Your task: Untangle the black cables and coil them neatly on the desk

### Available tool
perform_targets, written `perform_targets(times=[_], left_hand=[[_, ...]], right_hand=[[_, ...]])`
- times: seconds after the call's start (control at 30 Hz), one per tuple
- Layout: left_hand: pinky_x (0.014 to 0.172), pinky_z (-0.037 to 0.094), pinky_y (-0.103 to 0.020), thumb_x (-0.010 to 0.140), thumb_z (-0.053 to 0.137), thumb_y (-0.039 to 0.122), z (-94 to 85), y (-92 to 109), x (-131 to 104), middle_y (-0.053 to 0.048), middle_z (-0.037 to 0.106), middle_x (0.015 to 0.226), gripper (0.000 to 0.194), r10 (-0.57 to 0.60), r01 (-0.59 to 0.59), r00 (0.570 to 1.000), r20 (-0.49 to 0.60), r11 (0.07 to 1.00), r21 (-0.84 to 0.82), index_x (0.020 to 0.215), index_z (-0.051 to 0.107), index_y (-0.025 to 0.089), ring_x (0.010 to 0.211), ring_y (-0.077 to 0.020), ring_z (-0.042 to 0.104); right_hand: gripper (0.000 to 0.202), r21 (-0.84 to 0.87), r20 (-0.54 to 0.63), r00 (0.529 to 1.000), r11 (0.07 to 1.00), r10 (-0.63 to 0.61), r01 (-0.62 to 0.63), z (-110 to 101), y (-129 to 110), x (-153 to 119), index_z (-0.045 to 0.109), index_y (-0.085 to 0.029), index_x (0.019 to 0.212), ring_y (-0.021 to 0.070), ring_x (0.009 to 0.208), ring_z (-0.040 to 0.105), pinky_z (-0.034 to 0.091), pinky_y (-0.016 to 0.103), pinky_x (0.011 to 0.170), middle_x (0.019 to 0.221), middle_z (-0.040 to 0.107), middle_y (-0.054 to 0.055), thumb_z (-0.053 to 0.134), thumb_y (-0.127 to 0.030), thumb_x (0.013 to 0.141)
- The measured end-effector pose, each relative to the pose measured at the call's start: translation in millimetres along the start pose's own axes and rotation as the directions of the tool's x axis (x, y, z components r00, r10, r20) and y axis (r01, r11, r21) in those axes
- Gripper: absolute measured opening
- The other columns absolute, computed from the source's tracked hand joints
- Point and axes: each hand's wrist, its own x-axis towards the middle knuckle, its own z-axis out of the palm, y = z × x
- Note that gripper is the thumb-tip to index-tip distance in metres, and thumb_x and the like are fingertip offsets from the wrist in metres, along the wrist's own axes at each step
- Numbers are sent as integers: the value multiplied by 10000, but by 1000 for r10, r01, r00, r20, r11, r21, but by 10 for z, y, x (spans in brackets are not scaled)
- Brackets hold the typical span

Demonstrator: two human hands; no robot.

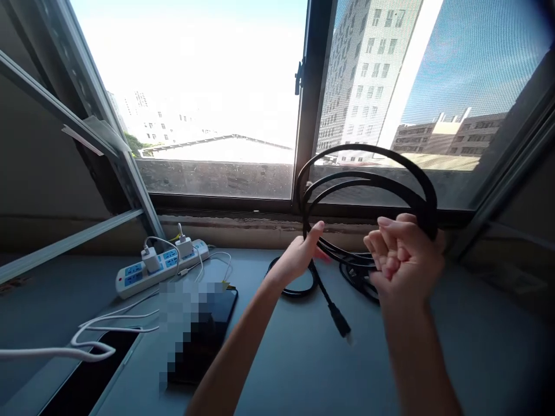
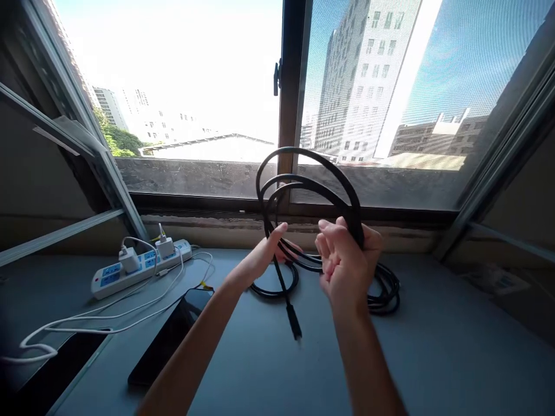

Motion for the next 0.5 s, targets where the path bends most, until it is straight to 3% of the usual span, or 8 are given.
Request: perform_targets(times=[0.13,0.2,0.27,0.37,0.43,0.5], left_hand=[[793,469,-274,858,487,445,-38,62,21,-57,693,772,313,157,-194,979,-126,907,-374,777,584,158,812,-171,641],[796,476,-293,861,500,445,-68,95,12,-24,650,697,283,191,-256,965,-178,828,-500,812,520,167,780,-168,648],[705,484,-268,854,521,442,-112,114,4,42,538,580,262,223,-298,954,-201,776,-556,839,484,183,657,-142,632],[468,375,-185,846,537,361,-189,126,4,93,358,502,180,294,-413,901,-319,805,-426,866,508,185,416,-62,441],[399,284,-170,830,518,247,-234,134,4,89,359,514,112,342,-454,857,-386,856,-247,913,548,179,384,-40,322],[399,269,-164,794,474,137,-273,146,-7,72,406,547,215,383,-444,835,-395,893,-73,978,576,182,411,-40,316]], right_hand=[[419,125,174,971,975,163,-186,8,170,78,150,-160,393,18,213,165,103,179,272,257,187,-72,532,-128,564],[439,107,221,947,959,233,-262,-13,267,153,165,-165,406,16,226,168,110,164,261,271,207,-74,568,-163,582],[419,45,190,948,962,255,-268,-47,347,225,253,-175,456,20,250,215,162,151,262,313,261,-86,629,-227,632],[265,-167,115,986,981,120,-100,-110,420,285,509,-200,791,52,295,361,298,174,278,483,468,-94,717,-297,659],[566,-331,134,990,940,-40,83,-145,452,283,484,-244,1110,61,335,418,348,197,289,675,576,-67,769,-281,622],[695,-439,202,962,861,-184,257,-168,488,256,472,-269,1217,55,384,438,366,199,304,793,597,-34,793,-271,600]])
